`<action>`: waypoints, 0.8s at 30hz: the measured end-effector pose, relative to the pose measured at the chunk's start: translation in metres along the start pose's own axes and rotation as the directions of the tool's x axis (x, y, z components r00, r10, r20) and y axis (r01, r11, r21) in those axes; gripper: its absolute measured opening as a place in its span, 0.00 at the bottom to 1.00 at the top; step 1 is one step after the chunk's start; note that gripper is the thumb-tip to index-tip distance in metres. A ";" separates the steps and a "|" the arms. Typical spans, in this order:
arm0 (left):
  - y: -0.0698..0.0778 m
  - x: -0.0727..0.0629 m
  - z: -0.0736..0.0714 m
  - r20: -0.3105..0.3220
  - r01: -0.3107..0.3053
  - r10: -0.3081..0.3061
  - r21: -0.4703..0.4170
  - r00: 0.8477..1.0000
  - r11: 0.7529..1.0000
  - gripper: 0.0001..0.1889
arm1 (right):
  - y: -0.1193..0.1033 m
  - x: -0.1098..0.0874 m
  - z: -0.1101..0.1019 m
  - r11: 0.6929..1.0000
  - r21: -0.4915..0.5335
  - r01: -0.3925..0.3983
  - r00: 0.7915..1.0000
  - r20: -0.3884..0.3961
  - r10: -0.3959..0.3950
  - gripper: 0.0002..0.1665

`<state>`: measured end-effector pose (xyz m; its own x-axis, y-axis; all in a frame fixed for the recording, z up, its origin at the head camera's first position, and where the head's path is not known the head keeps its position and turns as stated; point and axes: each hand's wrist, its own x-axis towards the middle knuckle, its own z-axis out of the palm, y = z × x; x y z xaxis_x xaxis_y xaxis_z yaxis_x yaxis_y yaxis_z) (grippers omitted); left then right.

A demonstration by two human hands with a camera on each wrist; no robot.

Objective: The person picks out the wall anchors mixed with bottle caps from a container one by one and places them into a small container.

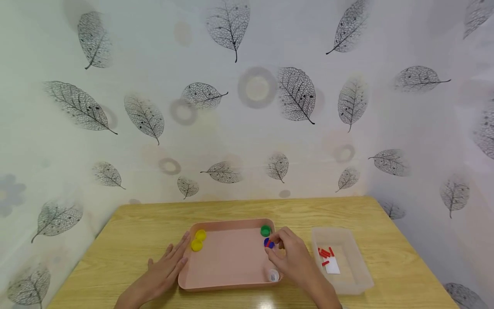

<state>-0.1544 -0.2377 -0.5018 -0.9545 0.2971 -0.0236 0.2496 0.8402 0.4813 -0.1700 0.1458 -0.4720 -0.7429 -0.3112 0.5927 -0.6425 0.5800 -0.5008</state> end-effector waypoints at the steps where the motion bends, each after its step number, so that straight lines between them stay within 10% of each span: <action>1: 0.000 0.000 0.000 -0.001 -0.002 0.002 0.001 1.000 1.000 0.31 | 0.001 0.000 -0.003 1.000 -0.015 -0.010 1.000 -0.002 0.010 0.15; 24: 0.002 -0.001 -0.001 0.000 0.005 -0.005 -0.001 1.000 1.000 0.31 | 0.036 -0.006 -0.043 0.985 -0.166 -0.039 0.995 -0.093 0.023 0.17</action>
<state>-0.1530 -0.2364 -0.4998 -0.9558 0.2930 -0.0255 0.2449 0.8411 0.4822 -0.1809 0.2010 -0.4663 -0.7370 -0.2258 0.6371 -0.5729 0.7088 -0.4115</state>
